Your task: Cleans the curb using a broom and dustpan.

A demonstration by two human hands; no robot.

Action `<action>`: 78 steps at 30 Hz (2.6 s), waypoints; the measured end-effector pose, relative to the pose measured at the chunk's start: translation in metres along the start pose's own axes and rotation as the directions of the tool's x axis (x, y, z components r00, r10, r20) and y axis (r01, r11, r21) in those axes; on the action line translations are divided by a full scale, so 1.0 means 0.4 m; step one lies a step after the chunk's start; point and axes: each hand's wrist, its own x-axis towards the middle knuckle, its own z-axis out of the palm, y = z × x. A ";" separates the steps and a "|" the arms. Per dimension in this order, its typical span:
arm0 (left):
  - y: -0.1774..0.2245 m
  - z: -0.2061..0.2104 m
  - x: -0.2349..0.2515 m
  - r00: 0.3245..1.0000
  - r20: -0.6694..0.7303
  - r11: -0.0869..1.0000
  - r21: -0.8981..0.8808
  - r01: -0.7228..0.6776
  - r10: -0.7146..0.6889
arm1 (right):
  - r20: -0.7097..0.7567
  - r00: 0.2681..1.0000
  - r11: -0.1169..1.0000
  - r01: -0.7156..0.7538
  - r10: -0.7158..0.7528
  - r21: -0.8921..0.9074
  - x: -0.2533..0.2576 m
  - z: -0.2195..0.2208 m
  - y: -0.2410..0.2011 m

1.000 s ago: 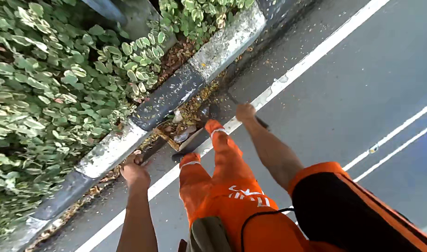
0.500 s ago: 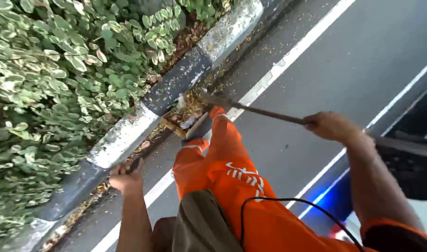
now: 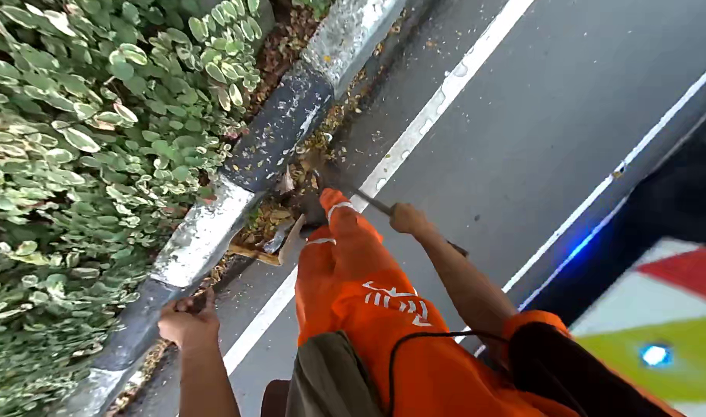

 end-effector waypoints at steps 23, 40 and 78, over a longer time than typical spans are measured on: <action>-0.025 0.138 -0.121 0.998 -0.035 0.944 0.327 0.055 -0.046 | -0.080 0.989 0.914 0.080 -0.122 -0.397 0.184 -0.466 -0.186; -0.035 0.129 -0.155 0.996 -0.038 0.956 0.281 0.087 -0.079 | -0.093 0.993 0.967 -0.094 0.073 -0.237 -0.072 -0.780 0.304; -0.114 -0.503 0.113 0.999 0.017 0.995 0.094 -0.039 0.037 | -0.046 0.944 0.813 0.255 -0.325 -0.523 -0.505 -0.067 0.291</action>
